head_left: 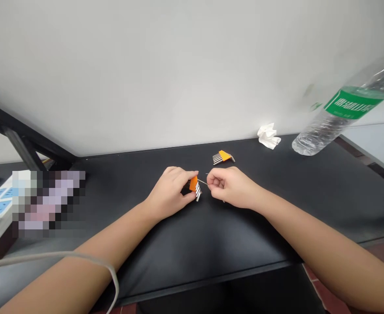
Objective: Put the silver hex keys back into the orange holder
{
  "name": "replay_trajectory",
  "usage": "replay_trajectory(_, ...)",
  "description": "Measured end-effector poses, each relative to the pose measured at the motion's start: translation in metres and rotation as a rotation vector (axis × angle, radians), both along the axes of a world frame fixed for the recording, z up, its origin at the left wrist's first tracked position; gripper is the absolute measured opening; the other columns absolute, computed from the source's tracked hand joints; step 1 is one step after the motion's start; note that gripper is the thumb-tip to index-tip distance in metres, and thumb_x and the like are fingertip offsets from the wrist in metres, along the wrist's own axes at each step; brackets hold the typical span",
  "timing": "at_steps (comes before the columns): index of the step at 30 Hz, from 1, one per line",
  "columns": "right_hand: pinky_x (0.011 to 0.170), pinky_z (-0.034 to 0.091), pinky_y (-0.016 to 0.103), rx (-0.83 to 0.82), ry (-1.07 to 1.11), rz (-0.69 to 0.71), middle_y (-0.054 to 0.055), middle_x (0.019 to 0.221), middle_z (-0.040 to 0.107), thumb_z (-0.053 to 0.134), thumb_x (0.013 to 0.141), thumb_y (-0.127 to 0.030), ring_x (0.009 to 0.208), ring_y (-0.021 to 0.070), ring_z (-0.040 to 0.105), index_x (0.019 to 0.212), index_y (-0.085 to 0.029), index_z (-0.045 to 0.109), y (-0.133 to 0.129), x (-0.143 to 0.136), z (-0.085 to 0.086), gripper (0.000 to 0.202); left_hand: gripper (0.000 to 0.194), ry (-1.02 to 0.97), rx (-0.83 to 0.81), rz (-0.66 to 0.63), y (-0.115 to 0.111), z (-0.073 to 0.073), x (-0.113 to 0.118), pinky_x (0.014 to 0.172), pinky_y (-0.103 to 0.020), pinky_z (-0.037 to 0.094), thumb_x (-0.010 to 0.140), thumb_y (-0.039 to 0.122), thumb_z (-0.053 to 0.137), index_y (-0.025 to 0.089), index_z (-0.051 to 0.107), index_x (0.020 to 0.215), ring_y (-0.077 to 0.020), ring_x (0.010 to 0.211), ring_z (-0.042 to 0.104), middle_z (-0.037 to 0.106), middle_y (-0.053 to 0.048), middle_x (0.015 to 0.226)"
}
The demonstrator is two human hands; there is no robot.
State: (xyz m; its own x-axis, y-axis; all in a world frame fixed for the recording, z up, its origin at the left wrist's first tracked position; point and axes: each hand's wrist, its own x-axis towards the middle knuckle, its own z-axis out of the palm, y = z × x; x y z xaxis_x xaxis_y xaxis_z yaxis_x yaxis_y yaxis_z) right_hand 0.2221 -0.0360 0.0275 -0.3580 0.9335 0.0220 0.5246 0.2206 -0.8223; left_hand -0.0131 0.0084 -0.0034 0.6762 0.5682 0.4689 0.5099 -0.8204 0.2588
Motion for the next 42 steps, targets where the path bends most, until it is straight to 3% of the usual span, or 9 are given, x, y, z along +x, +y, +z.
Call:
replay_trajectory(7,0.048,0.044,0.022,-0.219,0.196,-0.057,-0.004,0.065,0.06,0.063,0.082,-0.02,0.05,0.0097,0.054,0.08,-0.021,0.063,0.0,0.002,0.0,0.002,0.042,0.04,0.013,-0.014,0.0,0.0,0.0,0.093,-0.045,0.051,0.084,0.018,0.067,0.023,0.061,0.125,-0.0218,0.085,0.068,0.074,-0.004,0.092)
replay_trajectory(12,0.042,0.045,0.021,-0.418,0.485,-0.106,-0.003,0.058,0.06,0.074,0.085,-0.034,0.047,0.0099,0.053,0.083,-0.018,0.064,0.004,-0.004,-0.006,0.019,0.037,0.059,0.078,0.001,-0.001,-0.001,0.003,0.102,-0.051,0.049,0.082,0.022,0.069,0.019,0.067,0.119,-0.0285,0.106,0.068,0.072,-0.013,0.108)
replay_trajectory(16,0.044,0.046,0.02,-0.488,0.714,-0.135,-0.003,0.064,0.063,0.081,0.081,-0.039,0.05,0.0091,0.056,0.084,-0.017,0.064,0.005,-0.011,-0.011,0.028,0.038,0.055,0.081,0.048,0.0,-0.004,0.002,0.111,-0.059,0.043,0.08,0.026,0.071,0.017,0.069,0.117,-0.0322,0.116,0.066,0.068,-0.018,0.121)
replay_trajectory(22,0.059,0.055,0.026,-0.546,0.863,0.002,0.001,0.077,0.07,0.086,0.078,-0.037,0.062,0.0116,0.065,0.093,-0.016,0.068,0.003,-0.011,-0.013,0.032,0.042,-0.046,-0.016,0.052,0.001,-0.006,-0.002,0.107,-0.048,0.051,0.08,0.031,0.077,0.02,0.068,0.12,-0.0281,0.114,0.068,0.07,-0.013,0.123)
replay_trajectory(25,0.059,0.054,0.026,-0.503,0.873,0.041,-0.001,0.073,0.068,0.086,0.078,-0.035,0.06,0.0116,0.063,0.096,-0.017,0.066,0.004,-0.013,-0.016,0.032,0.043,-0.069,-0.004,0.028,0.001,-0.006,-0.002,0.112,-0.05,0.047,0.08,0.032,0.078,0.021,0.068,0.121,-0.0281,0.117,0.067,0.07,-0.012,0.126)
replay_trajectory(32,0.05,0.038,0.021,-0.414,0.777,-0.023,-0.002,0.077,0.068,0.086,0.077,-0.04,0.059,0.0087,0.055,0.092,-0.02,0.059,0.006,-0.023,-0.027,0.037,0.039,-0.093,0.139,-0.06,-0.006,0.002,0.004,0.12,-0.056,0.037,0.084,0.027,0.076,0.024,0.066,0.121,-0.0287,0.123,0.066,0.077,-0.007,0.11)
replay_trajectory(37,0.054,0.042,0.024,-0.352,0.598,-0.029,-0.002,0.076,0.065,0.075,0.087,-0.048,0.06,0.0107,0.054,0.091,-0.02,0.06,0.007,-0.019,-0.025,0.032,0.037,-0.086,0.093,-0.066,-0.007,0.002,0.003,0.11,-0.047,0.049,0.087,0.024,0.072,0.023,0.061,0.122,-0.0215,0.099,0.072,0.076,-0.006,0.105)
replay_trajectory(39,0.059,0.044,0.026,-0.211,0.411,-0.038,-0.001,0.076,0.064,0.067,0.093,-0.043,0.064,0.0125,0.056,0.089,-0.02,0.062,0.009,-0.009,-0.022,0.024,0.04,-0.085,0.058,-0.054,-0.005,0.002,0.001,0.096,-0.04,0.056,0.086,0.023,0.072,0.022,0.06,0.124,-0.0202,0.093,0.071,0.075,-0.005,0.104)
replay_trajectory(42,0.071,0.046,0.03,0.156,-0.03,-0.102,0.002,0.085,0.064,0.065,0.092,-0.025,0.076,0.0156,0.058,0.085,-0.02,0.066,0.016,0.014,-0.019,0.008,0.043,-0.056,-0.01,-0.028,-0.002,0.001,-0.002,0.083,-0.033,0.058,0.085,0.02,0.071,0.022,0.06,0.127,-0.0197,0.093,0.068,0.073,-0.006,0.104)
